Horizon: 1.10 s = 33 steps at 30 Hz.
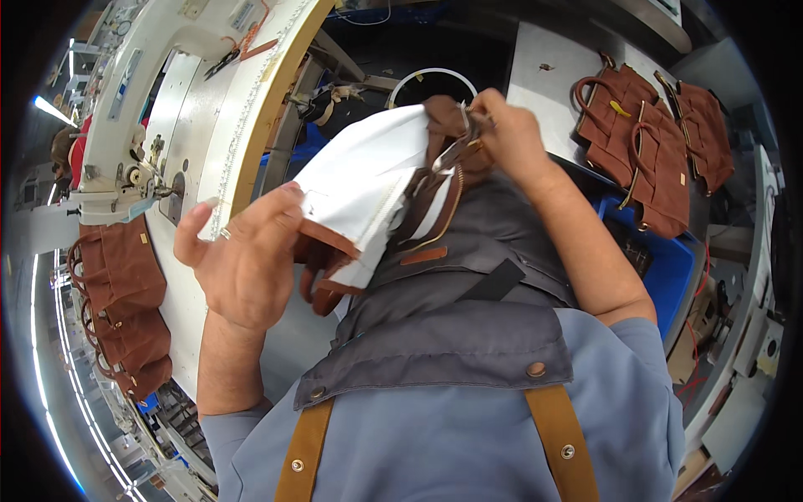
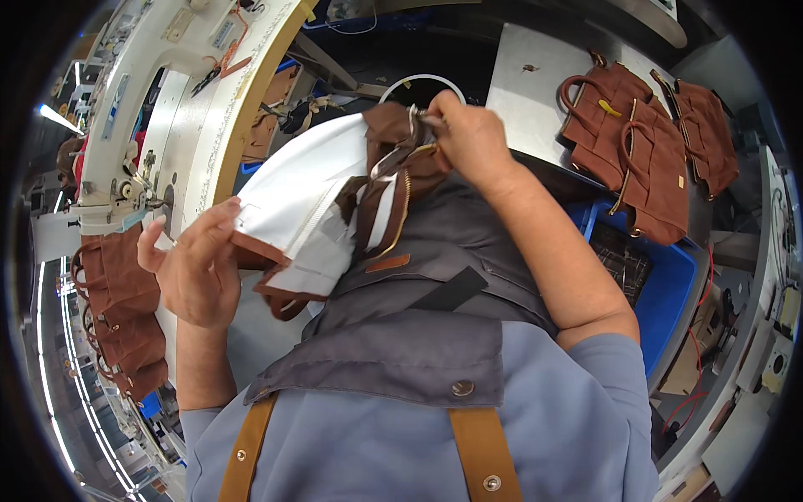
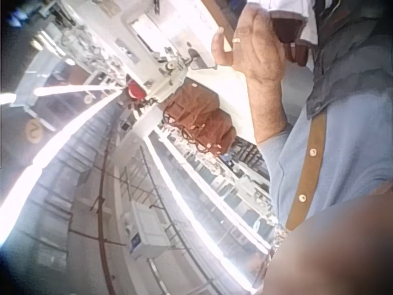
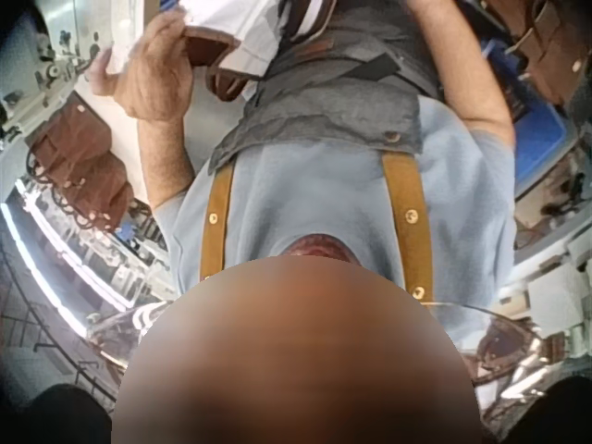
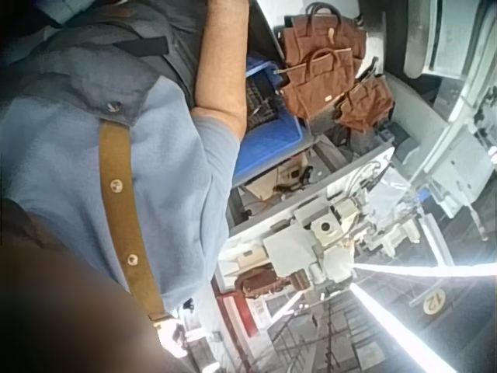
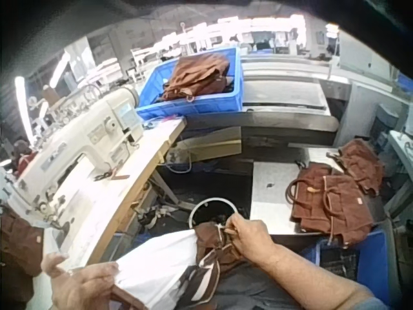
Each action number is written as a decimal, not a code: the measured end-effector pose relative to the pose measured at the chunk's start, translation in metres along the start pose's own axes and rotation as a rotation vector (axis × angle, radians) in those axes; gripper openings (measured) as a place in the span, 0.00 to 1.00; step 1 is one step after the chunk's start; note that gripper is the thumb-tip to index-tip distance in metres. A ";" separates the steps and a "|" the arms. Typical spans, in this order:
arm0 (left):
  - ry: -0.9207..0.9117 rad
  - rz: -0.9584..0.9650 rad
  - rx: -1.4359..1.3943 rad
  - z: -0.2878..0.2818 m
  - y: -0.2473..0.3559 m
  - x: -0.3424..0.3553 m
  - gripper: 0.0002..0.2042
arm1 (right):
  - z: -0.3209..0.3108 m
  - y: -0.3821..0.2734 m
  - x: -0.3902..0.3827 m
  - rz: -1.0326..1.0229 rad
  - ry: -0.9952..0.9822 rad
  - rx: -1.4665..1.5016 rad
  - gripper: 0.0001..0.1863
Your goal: Inspecting and trimming threads from the interior and exterior of a leather bag during the finishing process.
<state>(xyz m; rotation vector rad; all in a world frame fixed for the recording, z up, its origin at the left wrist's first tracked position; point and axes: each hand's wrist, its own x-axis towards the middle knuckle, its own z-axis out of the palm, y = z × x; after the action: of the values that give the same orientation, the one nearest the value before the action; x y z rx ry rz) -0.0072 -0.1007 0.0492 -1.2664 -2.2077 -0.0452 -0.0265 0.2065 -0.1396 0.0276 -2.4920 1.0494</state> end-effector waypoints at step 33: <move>0.072 -0.240 -0.109 0.044 -0.010 -0.012 0.13 | -0.002 -0.052 -0.018 0.498 -0.015 1.122 0.11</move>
<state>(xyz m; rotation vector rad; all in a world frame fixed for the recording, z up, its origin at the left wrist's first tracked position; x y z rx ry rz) -0.0318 -0.1022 0.0091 -1.0315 -2.3093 -0.3046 0.0005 0.1686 -0.1105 -0.2550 -1.6173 2.4983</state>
